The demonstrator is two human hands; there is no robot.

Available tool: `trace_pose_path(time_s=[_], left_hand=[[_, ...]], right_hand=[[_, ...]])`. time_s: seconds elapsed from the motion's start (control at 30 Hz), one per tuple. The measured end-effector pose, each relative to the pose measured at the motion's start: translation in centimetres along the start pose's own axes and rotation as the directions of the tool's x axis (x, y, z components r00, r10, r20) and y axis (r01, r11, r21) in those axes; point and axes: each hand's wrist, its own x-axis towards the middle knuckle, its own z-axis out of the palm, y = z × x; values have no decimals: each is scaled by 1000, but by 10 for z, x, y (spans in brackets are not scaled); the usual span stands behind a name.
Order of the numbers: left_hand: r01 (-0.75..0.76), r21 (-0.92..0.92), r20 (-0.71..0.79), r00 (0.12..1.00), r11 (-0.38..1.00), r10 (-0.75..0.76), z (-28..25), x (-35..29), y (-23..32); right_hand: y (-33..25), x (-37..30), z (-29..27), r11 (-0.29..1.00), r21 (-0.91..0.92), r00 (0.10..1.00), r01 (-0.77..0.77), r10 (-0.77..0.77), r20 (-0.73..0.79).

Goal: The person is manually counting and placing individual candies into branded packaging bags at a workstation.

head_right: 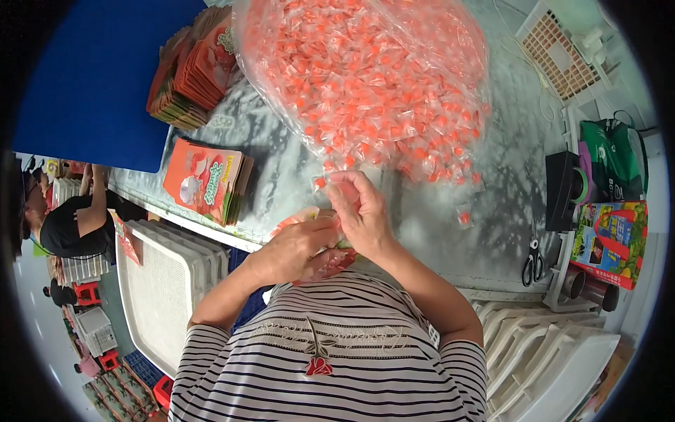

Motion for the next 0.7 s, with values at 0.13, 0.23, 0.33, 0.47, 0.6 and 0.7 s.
trace_pose_path(time_s=[0.13,0.23,0.33,0.47,0.6,0.7], left_hand=[[-98,-41,-80,992,994,95,2,0,-1],[-43,-54,-55,998,998,40,1,1,-3],[-24,-139,-85,996,990,12,-3,-2,-10],[-66,-76,-185,981,995,52,-1,-6,-16],[10,-70,-150,988,998,-20,2,-9,-10],[-77,-73,-251,966,994,57,3,-9,0]], right_hand=[[11,-2,-4,850,-434,951,299,-301,66],[10,-8,-10,884,-433,983,177,-133,130],[5,-15,-14,836,-483,959,260,-165,230],[-7,-31,-16,749,-572,930,334,-162,330],[-30,-43,-20,799,-552,961,238,-114,250],[-40,-43,-20,744,-579,898,332,-62,436]])
